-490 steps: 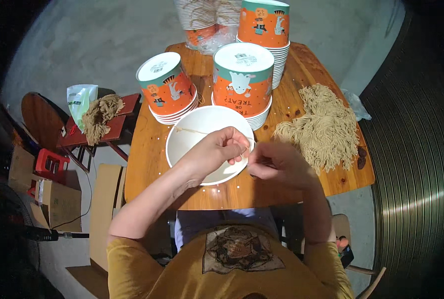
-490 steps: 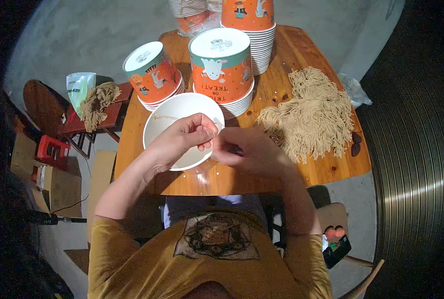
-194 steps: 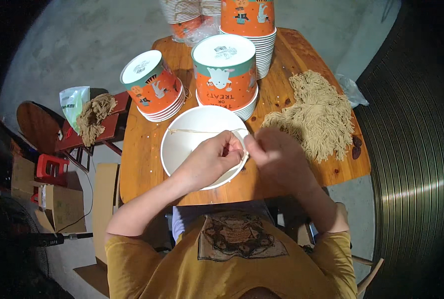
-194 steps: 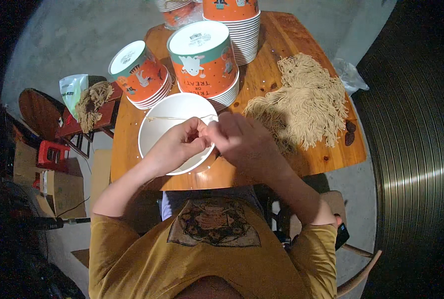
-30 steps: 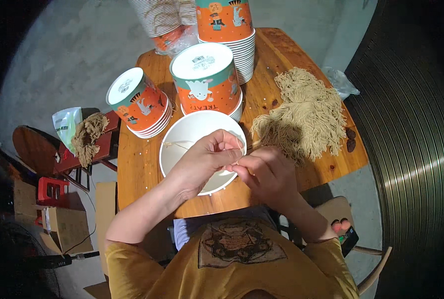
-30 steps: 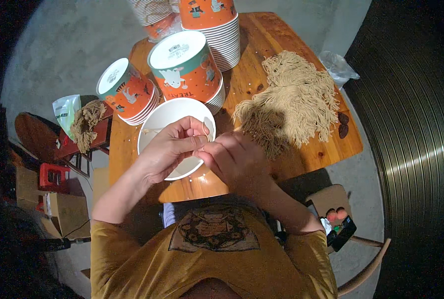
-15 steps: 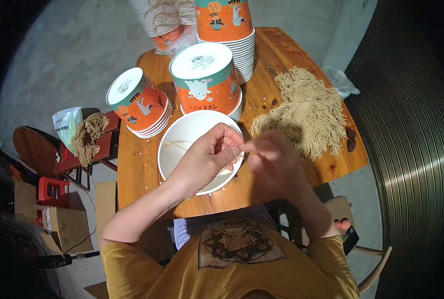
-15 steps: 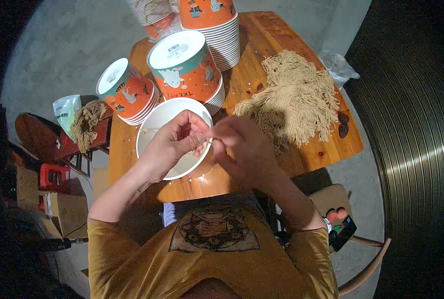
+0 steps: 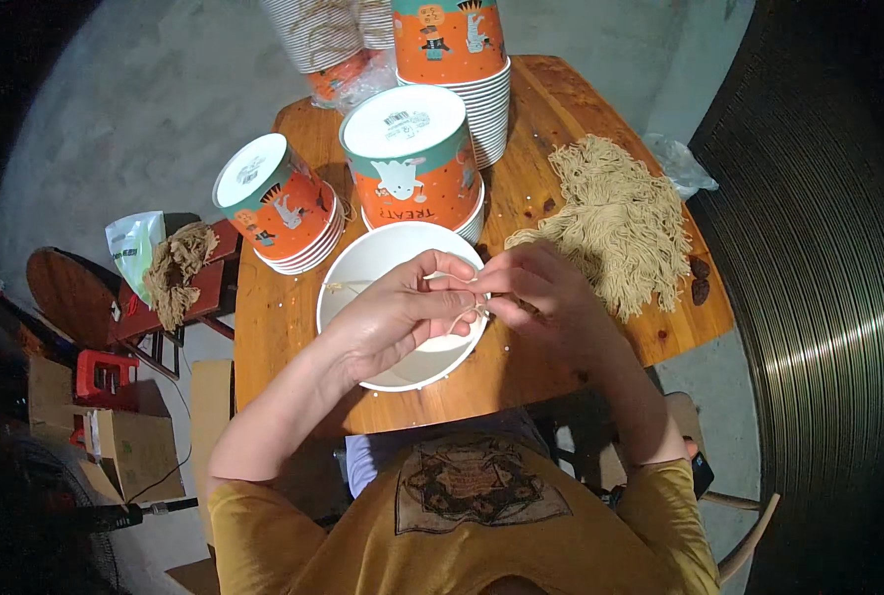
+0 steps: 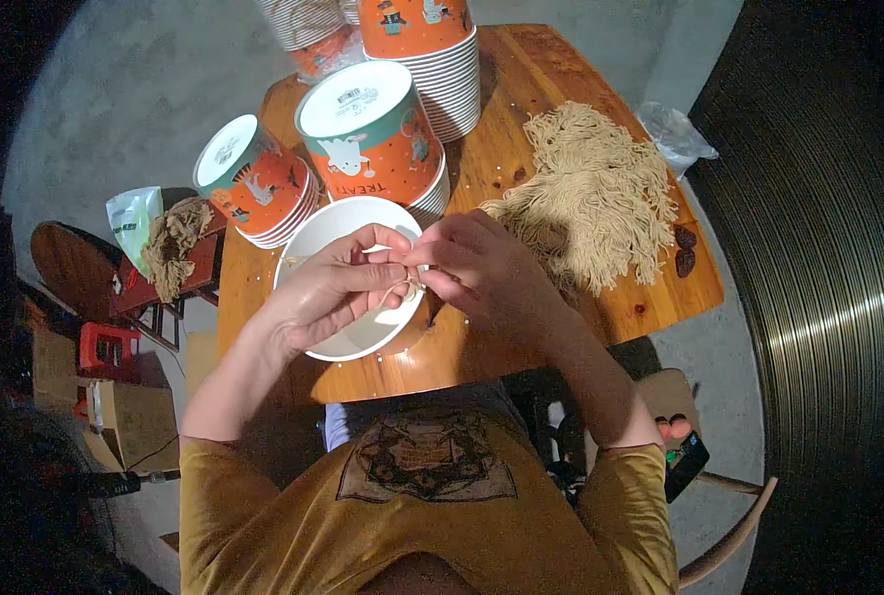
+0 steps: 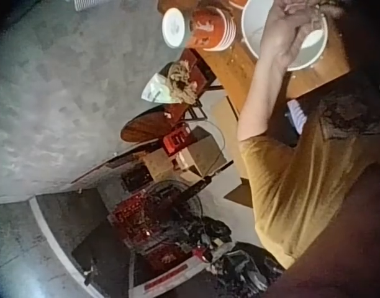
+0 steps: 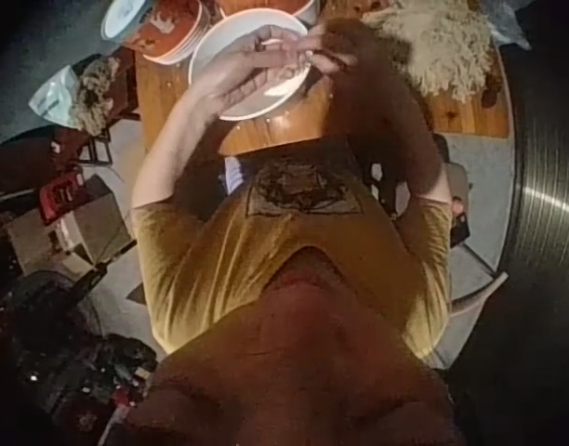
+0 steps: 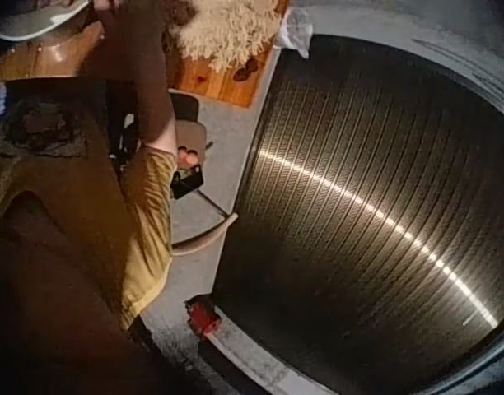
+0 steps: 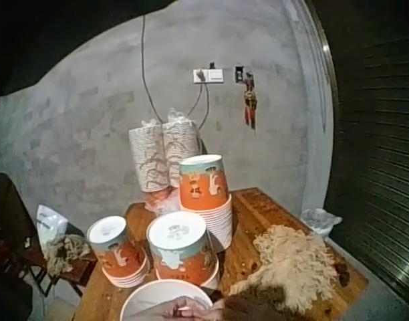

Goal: Tying a knot in a string while preparing printed paper buckets for packaging at a workbench.

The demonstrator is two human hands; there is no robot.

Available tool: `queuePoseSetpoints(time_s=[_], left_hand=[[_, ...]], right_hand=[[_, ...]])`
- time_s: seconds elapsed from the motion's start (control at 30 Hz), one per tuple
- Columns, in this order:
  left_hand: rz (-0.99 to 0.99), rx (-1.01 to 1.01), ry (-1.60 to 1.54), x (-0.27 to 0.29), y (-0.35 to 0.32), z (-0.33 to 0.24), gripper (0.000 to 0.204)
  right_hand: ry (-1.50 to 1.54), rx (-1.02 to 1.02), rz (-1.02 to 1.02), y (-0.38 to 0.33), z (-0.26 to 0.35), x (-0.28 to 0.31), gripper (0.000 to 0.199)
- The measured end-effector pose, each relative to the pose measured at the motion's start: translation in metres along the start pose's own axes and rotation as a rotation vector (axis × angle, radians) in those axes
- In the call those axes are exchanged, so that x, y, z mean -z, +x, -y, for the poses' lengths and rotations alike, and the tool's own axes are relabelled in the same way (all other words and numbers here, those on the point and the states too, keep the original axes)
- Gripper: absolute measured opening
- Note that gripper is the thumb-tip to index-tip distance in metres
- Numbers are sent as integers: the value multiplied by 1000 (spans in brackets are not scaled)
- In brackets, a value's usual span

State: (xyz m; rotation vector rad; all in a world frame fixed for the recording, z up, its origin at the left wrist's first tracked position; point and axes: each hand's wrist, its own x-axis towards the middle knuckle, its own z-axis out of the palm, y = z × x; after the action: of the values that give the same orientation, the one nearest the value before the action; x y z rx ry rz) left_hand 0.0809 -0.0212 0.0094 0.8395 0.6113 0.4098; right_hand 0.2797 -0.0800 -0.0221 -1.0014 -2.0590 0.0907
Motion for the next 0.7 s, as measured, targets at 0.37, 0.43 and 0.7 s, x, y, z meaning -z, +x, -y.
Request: queuePoseSetpoints(time_s=[0.37,0.43,0.7], left_hand=[[-5,-289,376,-2,-1,11,28],[-21,-305,417,-5,-2,12,27],[-21,-285,362,-1,-1,11,27]], right_hand=[[229,-143,4,-1,-6,-5,15],[204,-78,29,1,-9,-5,14],[286,-78,133,16,-17,1,13]])
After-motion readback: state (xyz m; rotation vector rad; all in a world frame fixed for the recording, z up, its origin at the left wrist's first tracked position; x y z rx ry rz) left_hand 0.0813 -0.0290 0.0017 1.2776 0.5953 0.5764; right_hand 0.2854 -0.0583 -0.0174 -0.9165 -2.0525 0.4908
